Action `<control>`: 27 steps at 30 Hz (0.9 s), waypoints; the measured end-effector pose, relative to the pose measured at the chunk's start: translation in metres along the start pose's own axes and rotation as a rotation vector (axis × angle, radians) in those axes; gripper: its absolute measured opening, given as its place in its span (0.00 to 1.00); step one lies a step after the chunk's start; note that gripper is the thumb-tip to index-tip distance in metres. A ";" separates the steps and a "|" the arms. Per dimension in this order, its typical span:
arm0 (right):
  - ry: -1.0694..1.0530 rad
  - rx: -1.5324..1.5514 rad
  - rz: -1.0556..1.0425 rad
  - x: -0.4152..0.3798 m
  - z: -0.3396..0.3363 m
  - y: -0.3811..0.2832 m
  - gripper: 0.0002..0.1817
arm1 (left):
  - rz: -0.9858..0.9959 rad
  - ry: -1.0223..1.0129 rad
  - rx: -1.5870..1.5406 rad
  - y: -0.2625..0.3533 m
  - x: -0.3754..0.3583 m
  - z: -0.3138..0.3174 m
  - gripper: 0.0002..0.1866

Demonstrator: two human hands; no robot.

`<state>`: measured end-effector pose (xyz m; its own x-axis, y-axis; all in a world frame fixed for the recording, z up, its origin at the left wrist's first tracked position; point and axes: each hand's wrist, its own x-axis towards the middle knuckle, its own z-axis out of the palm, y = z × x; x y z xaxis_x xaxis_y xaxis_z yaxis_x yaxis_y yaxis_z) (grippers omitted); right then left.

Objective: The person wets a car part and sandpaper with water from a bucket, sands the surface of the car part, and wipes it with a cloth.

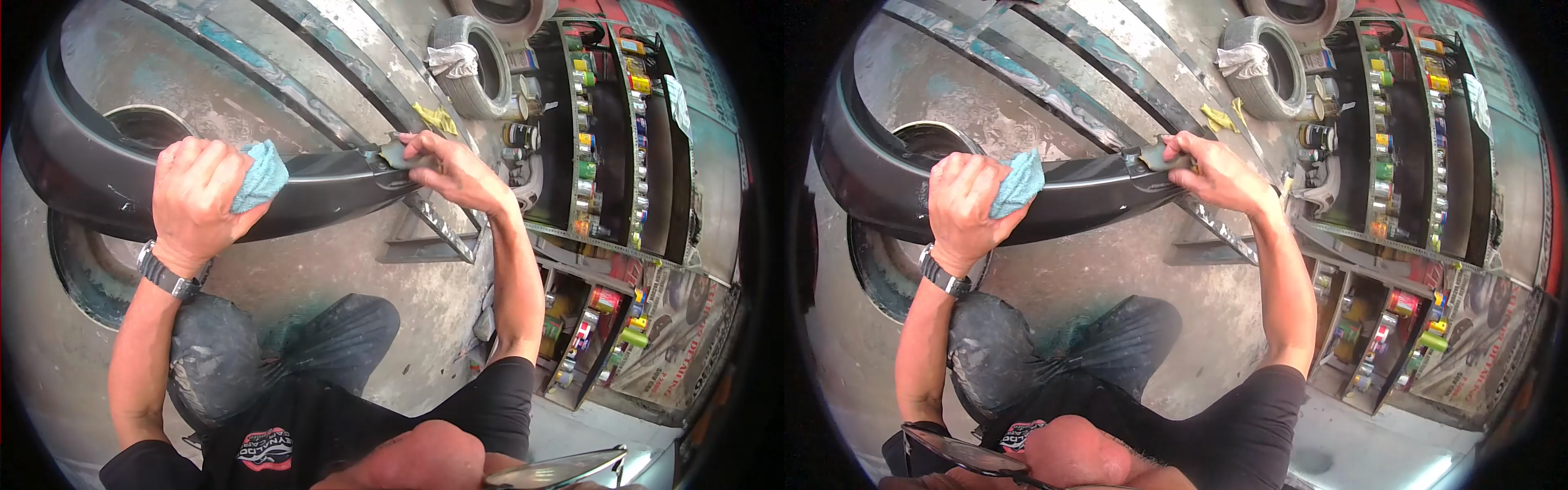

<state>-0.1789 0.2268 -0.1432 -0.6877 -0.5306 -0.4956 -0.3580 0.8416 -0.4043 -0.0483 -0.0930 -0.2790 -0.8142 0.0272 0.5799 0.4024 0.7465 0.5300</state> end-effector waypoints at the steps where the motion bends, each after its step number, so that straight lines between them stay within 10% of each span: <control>1: 0.039 -0.032 0.025 0.000 -0.001 0.002 0.14 | -0.002 -0.005 0.008 0.000 0.000 0.000 0.20; 12: -0.165 0.262 0.178 0.014 -0.014 0.016 0.08 | -0.009 -0.016 0.017 0.002 0.002 -0.002 0.17; 21: -0.022 -0.303 -0.151 0.024 -0.009 0.020 0.16 | -0.008 -0.023 0.025 0.001 -0.001 -0.001 0.23; 24: -0.177 -0.150 0.093 0.027 -0.020 0.002 0.15 | -0.002 -0.006 -0.001 0.000 -0.001 0.000 0.23; 27: 0.070 -0.164 -0.062 0.025 -0.014 0.020 0.11 | 0.004 0.007 0.013 0.001 0.000 0.000 0.22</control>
<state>-0.2117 0.2320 -0.1531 -0.7011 -0.5788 -0.4164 -0.4955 0.8154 -0.2992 -0.0476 -0.0926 -0.2783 -0.8100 0.0255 0.5859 0.3996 0.7553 0.5195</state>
